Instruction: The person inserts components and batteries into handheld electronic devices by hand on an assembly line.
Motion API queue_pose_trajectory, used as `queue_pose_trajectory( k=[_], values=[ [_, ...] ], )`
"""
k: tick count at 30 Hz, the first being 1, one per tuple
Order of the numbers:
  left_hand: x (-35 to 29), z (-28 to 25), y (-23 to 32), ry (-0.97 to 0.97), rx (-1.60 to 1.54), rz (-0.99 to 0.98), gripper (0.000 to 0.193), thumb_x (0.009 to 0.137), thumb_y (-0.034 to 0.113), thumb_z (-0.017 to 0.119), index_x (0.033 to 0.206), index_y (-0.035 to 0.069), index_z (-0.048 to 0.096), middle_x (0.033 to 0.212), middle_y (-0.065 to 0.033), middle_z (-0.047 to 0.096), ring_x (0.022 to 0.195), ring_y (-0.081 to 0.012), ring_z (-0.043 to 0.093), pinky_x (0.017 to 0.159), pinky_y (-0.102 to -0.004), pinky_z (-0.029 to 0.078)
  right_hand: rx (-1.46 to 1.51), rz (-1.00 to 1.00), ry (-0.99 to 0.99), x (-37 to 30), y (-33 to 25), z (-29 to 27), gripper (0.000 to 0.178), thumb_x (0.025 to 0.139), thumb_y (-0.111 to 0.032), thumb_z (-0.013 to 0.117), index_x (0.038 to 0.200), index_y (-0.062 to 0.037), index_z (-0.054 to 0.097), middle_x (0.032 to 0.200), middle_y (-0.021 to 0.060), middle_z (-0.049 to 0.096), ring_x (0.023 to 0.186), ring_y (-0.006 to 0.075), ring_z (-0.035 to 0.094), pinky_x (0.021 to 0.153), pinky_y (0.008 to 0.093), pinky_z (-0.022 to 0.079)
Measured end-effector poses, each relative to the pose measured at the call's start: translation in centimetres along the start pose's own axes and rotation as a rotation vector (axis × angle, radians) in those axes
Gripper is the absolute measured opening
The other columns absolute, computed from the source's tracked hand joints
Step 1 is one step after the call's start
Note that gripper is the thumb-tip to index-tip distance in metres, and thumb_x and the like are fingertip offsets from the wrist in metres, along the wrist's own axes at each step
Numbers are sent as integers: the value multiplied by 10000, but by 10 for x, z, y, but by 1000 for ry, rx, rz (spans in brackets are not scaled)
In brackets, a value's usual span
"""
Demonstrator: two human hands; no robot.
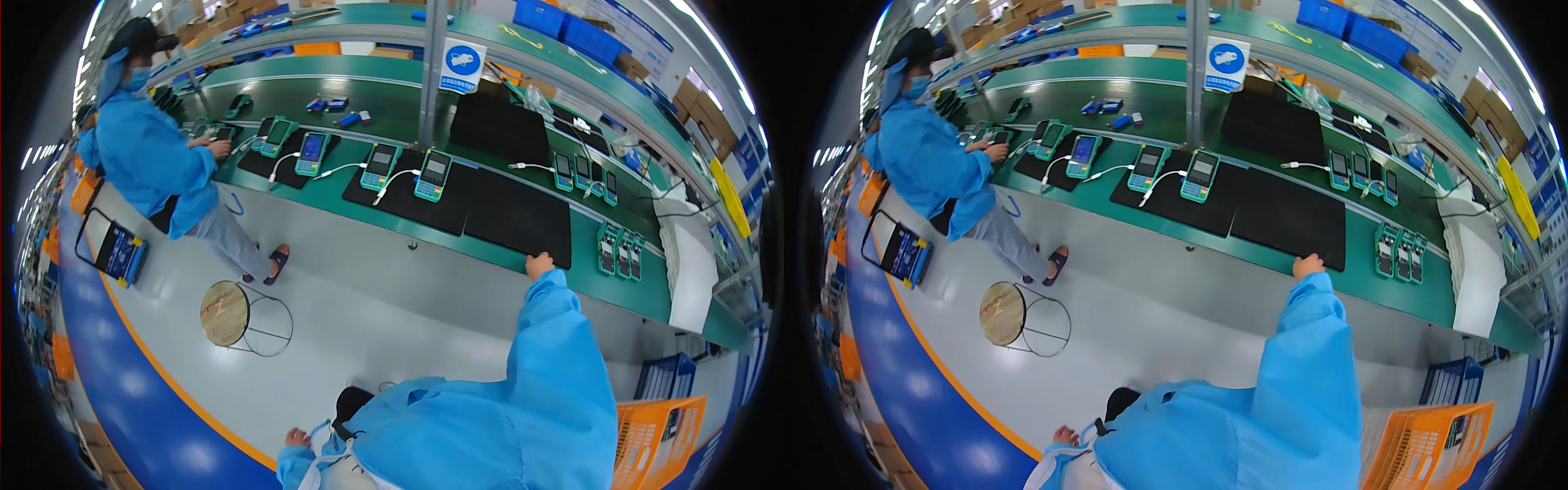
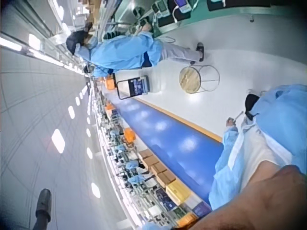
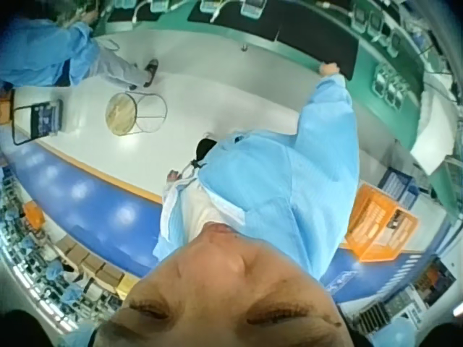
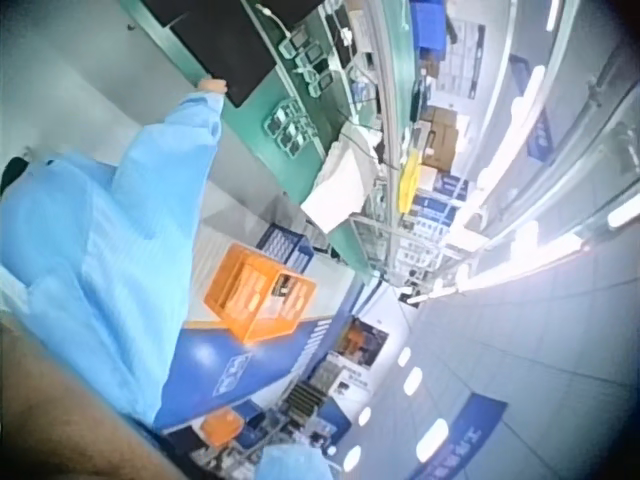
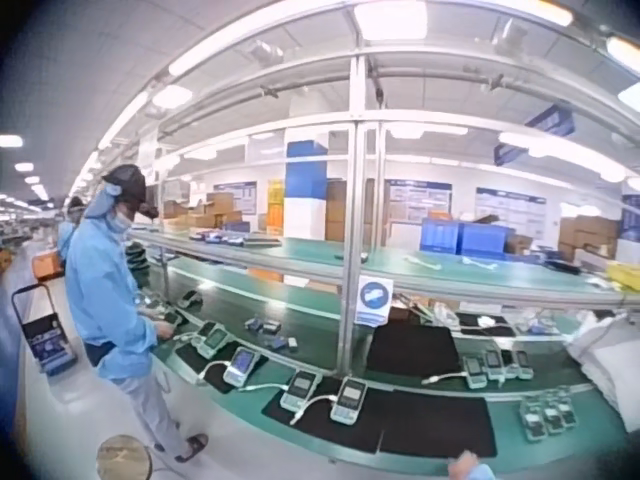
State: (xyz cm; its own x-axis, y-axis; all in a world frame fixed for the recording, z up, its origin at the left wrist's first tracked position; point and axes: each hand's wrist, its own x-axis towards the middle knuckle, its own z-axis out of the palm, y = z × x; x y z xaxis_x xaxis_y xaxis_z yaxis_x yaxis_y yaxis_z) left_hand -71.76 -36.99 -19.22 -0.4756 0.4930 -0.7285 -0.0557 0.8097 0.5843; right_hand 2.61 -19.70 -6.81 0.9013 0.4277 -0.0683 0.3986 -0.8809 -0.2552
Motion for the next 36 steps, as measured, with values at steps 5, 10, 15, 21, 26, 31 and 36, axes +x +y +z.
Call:
queue_pose_trajectory(
  k=[5, 10, 15, 21, 26, 31, 36],
  values=[
    [57, 97, 126, -256, 326, 196, 363, 771, 103, 517, 1129, 57, 473, 873, -110, 587, 669, -203, 601, 459, -268, 429, 57, 205, -30, 41, 58, -23, 661, 698, -473, 612, 1100, 32, 469, 1092, 239, 512, 1026, 406, 479, 880, 439, 392],
    [95, 189, 241, -405, 386, 628, 256, 792, 141, 559, 1021, 26, 547, 730, -43, 594, 586, -101, 556, 468, -224, 415, 41, 408, 12, 74, 104, -11, 1006, 563, -670, 617, 1208, 55, 348, 1221, 227, 407, 1129, 361, 403, 951, 399, 326],
    [53, 308, 391, -380, 291, 1058, 256, 825, 140, 539, 1046, 11, 530, 849, -77, 593, 746, -138, 562, 607, -240, 444, -105, 465, -109, 71, 98, -28, 990, 560, -614, 668, 1217, 56, 352, 1260, 212, 379, 1153, 348, 385, 952, 384, 323],
    [10, 426, 503, -433, 583, 1392, 386, 777, 83, 542, 1151, 25, 462, 1097, -173, 489, 1012, -319, 471, 850, -377, 381, 1036, 688, -39, 37, 52, -70, 480, 744, -233, 674, 1120, -5, 481, 1029, 107, 576, 970, 240, 542, 842, 301, 406],
    [3, 464, 512, -430, 788, 1229, 545, 759, 150, 582, 1232, -14, 364, 1146, -215, 428, 1061, -367, 397, 922, -389, 309, 1734, 405, 110, -25, 131, -147, 235, 852, -143, 528, 1049, -14, 528, 1062, 97, 575, 974, 167, 548, 864, 266, 440],
    [7, 469, 515, -423, 751, 1150, 533, 766, 146, 574, 1236, 0, 369, 1148, -199, 425, 1055, -353, 404, 919, -385, 316, 1447, 274, 167, 3, 113, -152, 273, 859, -171, 524, 1092, -27, 514, 1045, 85, 576, 961, 128, 516, 823, 191, 423],
    [14, 463, 507, -375, 784, 1139, 512, 757, 125, 571, 1226, 24, 394, 1158, -185, 430, 1059, -341, 414, 921, -384, 324, 1842, 381, 60, 134, 16, -99, 178, 819, -152, 575, 971, -63, 552, 959, 55, 612, 826, 130, 590, 710, 210, 499]
  ],
)
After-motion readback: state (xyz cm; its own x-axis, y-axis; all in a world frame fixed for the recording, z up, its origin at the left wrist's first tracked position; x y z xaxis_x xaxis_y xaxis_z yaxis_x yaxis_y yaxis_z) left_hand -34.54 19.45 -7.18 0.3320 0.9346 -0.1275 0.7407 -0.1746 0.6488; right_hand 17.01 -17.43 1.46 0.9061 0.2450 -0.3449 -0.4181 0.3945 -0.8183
